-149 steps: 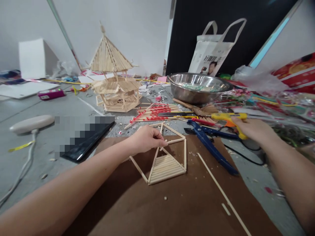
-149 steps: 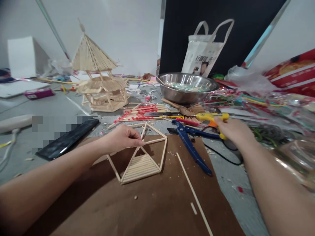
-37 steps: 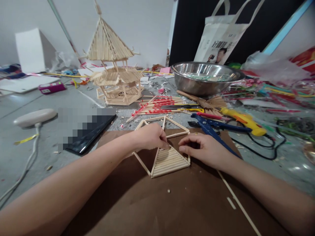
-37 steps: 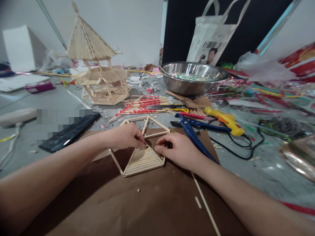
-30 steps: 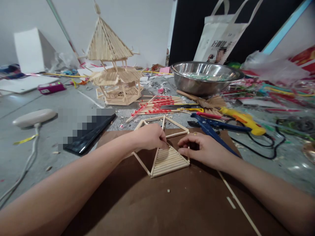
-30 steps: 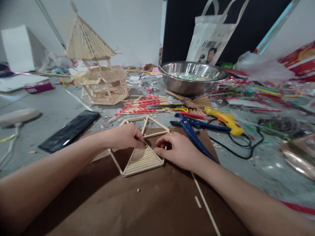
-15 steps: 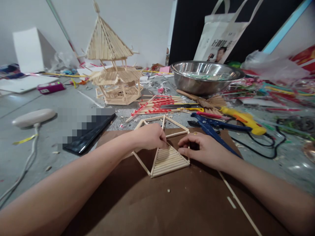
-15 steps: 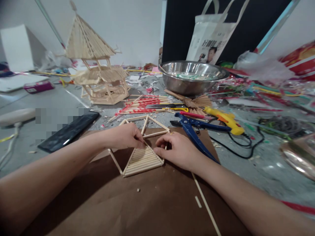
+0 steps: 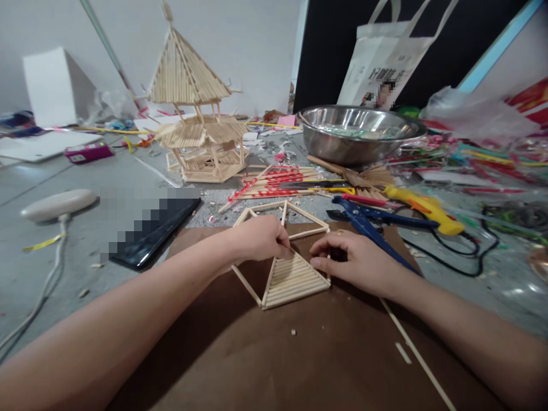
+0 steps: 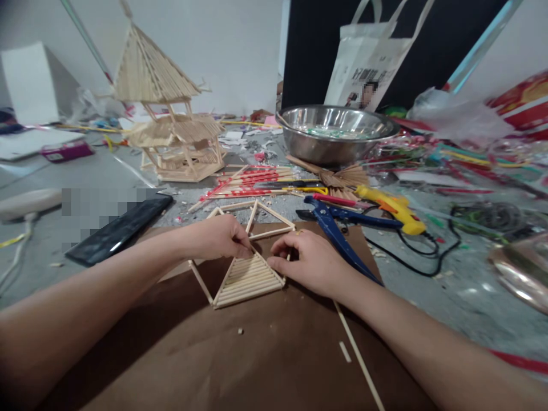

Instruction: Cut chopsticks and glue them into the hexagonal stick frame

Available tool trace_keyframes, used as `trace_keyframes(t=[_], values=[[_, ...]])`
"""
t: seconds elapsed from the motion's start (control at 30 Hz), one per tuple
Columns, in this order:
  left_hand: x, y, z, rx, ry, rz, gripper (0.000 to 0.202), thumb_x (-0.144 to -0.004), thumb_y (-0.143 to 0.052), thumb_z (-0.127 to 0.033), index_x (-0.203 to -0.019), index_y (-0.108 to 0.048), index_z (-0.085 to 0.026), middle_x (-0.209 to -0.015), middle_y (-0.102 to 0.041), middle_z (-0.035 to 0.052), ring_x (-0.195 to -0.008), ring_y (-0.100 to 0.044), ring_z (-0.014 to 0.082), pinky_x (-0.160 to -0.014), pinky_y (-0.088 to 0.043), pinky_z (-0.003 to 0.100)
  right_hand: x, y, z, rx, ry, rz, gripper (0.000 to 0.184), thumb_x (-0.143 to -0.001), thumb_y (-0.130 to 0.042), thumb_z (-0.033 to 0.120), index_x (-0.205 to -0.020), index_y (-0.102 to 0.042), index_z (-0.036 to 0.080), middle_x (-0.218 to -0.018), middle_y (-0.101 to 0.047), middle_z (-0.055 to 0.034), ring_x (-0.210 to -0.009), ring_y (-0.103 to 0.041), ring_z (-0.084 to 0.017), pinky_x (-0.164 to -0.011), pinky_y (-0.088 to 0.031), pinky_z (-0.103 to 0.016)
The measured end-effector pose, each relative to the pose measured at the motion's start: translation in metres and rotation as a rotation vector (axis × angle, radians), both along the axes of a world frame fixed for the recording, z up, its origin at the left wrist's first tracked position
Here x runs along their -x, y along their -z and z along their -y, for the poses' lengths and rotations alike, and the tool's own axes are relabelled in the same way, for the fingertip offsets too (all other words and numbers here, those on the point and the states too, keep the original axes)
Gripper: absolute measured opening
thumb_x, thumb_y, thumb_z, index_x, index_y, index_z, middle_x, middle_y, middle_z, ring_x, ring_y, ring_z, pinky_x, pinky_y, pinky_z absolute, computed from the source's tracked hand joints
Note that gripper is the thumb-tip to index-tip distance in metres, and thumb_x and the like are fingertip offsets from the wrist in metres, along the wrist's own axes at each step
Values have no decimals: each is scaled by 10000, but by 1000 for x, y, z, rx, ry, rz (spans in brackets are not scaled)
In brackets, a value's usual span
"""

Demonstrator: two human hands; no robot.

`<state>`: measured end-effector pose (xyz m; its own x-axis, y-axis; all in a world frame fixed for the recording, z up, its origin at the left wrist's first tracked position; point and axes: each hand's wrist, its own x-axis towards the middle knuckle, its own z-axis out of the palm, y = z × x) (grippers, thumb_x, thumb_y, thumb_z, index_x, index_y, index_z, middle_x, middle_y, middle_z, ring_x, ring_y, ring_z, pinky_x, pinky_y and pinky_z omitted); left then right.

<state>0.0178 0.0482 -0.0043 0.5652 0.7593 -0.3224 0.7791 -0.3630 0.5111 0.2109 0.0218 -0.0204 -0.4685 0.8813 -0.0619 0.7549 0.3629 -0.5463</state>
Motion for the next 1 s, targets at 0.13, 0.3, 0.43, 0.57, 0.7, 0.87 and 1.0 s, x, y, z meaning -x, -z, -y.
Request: trace_keyframes(t=[0.13,0.3,0.43,0.57,0.7,0.87,1.0], values=[[-1,1,0,-13,-13,-9,232,-628,-521,-346,-730,-662,-192,-549,-547,-33,-521,-439,76,-498,-302,174,0,0,0,-6,1,3,232,-688,-516,405,-781,-606,213,-767,-608,4,-728,-533,-137,-659,-388,-267],[0,1,-1,-34,1,-12,233,-633,-527,-345,-749,-665,-198,-587,-583,-28,-547,-465,81,-511,-309,175,1,-1,1,0,2,9,236,-687,-516,408,-777,-608,210,-766,-610,1,-723,-533,-137,-652,-390,-267],[2,-1,-1,-15,30,5,237,-641,-524,-343,-753,-667,-191,-580,-575,-29,-541,-457,76,-503,-305,172,1,-2,1,-3,1,9,237,-695,-507,407,-775,-608,209,-761,-614,-2,-715,-539,-138,-648,-393,-268],[3,-4,-1,20,84,11,224,-650,-516,-323,-723,-664,-171,-523,-530,-34,-497,-413,66,-492,-294,177,0,-1,0,-12,-6,0,235,-698,-503,408,-780,-607,214,-772,-616,-4,-724,-544,-143,-651,-396,-269],[4,-5,-1,61,86,-8,217,-651,-508,-309,-723,-656,-167,-467,-498,-36,-460,-410,65,-490,-299,184,1,0,0,-13,-6,7,233,-697,-506,403,-776,-609,209,-763,-615,-6,-722,-545,-143,-654,-398,-270],[5,-5,-1,101,42,-11,228,-646,-508,-337,-716,-648,-172,-462,-493,-37,-431,-400,62,-466,-296,185,1,-1,1,-11,-13,9,239,-702,-501,406,-781,-608,208,-773,-615,-3,-729,-541,-138,-659,-396,-266],[4,-4,0,98,27,-14,221,-643,-511,-339,-698,-643,-170,-457,-491,-39,-426,-400,59,-454,-291,177,0,-1,2,-17,-11,9,240,-700,-503,408,-783,-608,209,-770,-616,-2,-727,-543,-140,-653,-395,-265]])
